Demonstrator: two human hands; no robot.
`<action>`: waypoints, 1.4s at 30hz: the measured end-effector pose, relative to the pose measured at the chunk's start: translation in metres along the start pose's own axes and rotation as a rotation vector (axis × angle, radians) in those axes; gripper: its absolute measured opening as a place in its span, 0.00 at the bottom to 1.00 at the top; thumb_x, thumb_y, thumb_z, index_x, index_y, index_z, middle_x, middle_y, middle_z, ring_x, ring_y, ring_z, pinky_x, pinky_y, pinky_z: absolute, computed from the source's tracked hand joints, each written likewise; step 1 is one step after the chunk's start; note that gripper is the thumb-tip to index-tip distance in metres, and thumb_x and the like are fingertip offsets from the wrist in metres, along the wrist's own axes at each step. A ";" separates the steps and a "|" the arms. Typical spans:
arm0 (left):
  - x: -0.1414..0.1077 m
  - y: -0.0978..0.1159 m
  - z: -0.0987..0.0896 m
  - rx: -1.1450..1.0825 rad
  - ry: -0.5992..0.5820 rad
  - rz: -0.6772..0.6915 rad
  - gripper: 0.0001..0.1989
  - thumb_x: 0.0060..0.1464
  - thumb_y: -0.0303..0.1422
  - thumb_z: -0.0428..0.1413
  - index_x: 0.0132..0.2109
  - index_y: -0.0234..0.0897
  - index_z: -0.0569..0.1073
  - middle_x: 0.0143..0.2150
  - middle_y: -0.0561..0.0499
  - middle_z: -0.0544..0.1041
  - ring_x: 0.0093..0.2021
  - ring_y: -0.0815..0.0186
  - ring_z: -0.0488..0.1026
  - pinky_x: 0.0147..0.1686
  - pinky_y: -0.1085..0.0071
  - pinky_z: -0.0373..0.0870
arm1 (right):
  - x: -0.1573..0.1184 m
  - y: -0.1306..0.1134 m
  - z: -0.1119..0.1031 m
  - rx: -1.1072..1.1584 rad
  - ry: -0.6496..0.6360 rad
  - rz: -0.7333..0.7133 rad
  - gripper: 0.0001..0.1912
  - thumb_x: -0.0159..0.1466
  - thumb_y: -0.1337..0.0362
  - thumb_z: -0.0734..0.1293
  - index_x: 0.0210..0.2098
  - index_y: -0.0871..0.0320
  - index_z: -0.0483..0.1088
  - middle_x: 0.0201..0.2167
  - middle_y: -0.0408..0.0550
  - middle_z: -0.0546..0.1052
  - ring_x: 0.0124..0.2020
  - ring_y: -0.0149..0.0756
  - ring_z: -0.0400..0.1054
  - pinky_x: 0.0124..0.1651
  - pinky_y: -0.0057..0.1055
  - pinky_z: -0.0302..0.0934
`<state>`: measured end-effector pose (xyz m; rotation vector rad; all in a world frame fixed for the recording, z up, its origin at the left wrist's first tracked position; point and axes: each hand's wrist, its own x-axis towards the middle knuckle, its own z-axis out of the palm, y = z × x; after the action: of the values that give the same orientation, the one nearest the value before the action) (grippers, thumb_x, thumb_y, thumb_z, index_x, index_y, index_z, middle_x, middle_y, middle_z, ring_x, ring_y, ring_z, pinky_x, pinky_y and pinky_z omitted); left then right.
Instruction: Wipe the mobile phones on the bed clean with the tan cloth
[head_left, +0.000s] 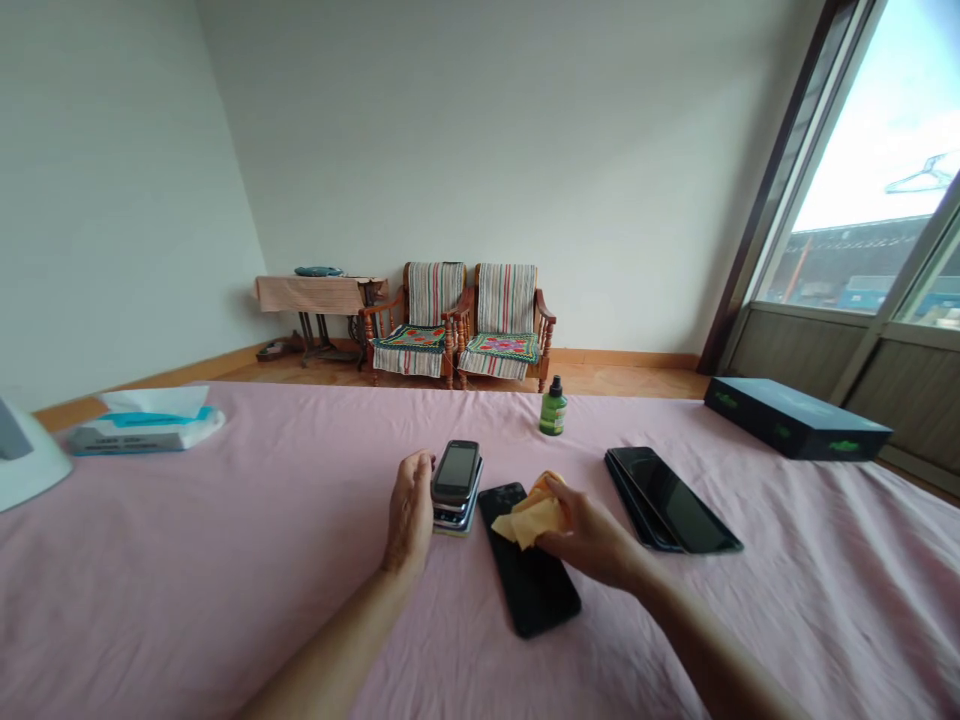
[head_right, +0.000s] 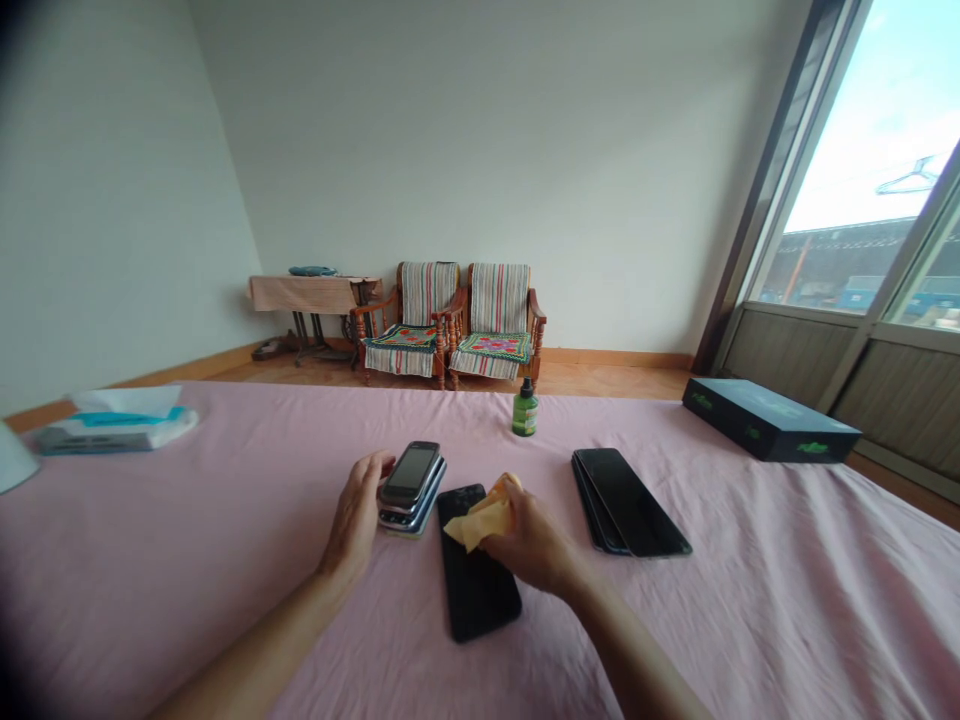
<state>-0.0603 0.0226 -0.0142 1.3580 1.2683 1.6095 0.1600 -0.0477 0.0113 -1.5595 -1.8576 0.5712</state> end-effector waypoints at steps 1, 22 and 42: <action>0.000 -0.001 0.001 -0.025 -0.040 -0.039 0.26 0.56 0.53 0.47 0.46 0.35 0.71 0.41 0.46 0.77 0.43 0.56 0.74 0.41 0.63 0.70 | -0.008 -0.001 -0.003 0.042 -0.066 -0.053 0.27 0.51 0.68 0.67 0.52 0.59 0.66 0.43 0.51 0.78 0.41 0.40 0.73 0.41 0.31 0.65; -0.002 -0.004 0.009 -0.116 -0.215 -0.107 0.27 0.56 0.53 0.49 0.47 0.33 0.73 0.41 0.45 0.79 0.44 0.56 0.75 0.43 0.64 0.70 | -0.013 -0.009 0.035 -0.150 -0.045 -0.168 0.37 0.50 0.68 0.69 0.60 0.62 0.61 0.53 0.59 0.71 0.53 0.50 0.63 0.54 0.42 0.59; -0.064 0.038 0.018 0.344 -0.565 0.734 0.36 0.55 0.40 0.59 0.65 0.40 0.51 0.58 0.39 0.65 0.59 0.53 0.63 0.56 0.56 0.64 | -0.048 -0.020 0.009 0.406 -0.002 -0.189 0.26 0.67 0.47 0.55 0.59 0.50 0.64 0.57 0.52 0.69 0.58 0.48 0.61 0.58 0.50 0.56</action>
<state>-0.0247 -0.0435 0.0016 2.4850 0.7456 1.2828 0.1439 -0.0976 0.0090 -1.1065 -1.7336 0.8030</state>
